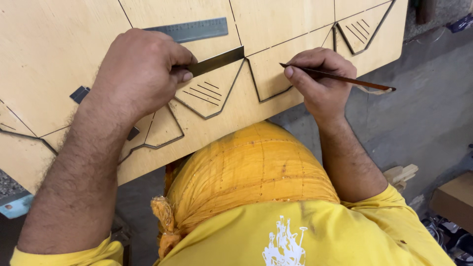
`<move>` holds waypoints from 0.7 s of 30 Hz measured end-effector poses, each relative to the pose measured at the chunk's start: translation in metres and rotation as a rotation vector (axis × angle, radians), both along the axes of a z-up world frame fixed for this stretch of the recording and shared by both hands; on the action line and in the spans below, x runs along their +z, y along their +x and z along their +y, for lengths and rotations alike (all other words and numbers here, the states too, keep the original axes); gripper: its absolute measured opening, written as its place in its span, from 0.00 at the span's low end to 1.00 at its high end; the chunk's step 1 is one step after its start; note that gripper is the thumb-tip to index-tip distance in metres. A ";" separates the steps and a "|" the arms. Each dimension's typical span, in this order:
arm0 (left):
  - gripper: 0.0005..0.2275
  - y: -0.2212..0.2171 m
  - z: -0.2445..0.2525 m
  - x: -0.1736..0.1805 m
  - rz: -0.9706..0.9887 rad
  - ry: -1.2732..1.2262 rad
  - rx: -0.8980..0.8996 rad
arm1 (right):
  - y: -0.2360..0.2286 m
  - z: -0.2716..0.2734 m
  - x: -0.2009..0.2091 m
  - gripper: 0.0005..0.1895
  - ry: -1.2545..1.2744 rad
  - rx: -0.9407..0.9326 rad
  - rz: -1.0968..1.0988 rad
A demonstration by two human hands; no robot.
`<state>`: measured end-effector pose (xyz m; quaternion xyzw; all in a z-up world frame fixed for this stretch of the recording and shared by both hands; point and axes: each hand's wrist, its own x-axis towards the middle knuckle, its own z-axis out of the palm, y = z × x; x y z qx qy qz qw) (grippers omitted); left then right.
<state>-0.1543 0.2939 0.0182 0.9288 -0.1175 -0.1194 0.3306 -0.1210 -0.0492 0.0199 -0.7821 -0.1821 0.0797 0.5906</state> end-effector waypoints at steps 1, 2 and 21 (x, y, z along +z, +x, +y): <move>0.08 0.001 0.000 0.000 0.009 0.005 -0.001 | 0.001 0.001 0.000 0.06 -0.007 0.007 -0.003; 0.09 0.001 0.000 0.000 0.018 0.010 -0.002 | 0.002 0.001 0.000 0.06 -0.020 0.015 -0.008; 0.06 -0.001 -0.002 -0.003 0.009 0.010 0.015 | 0.027 0.068 0.010 0.08 -0.249 0.496 -0.270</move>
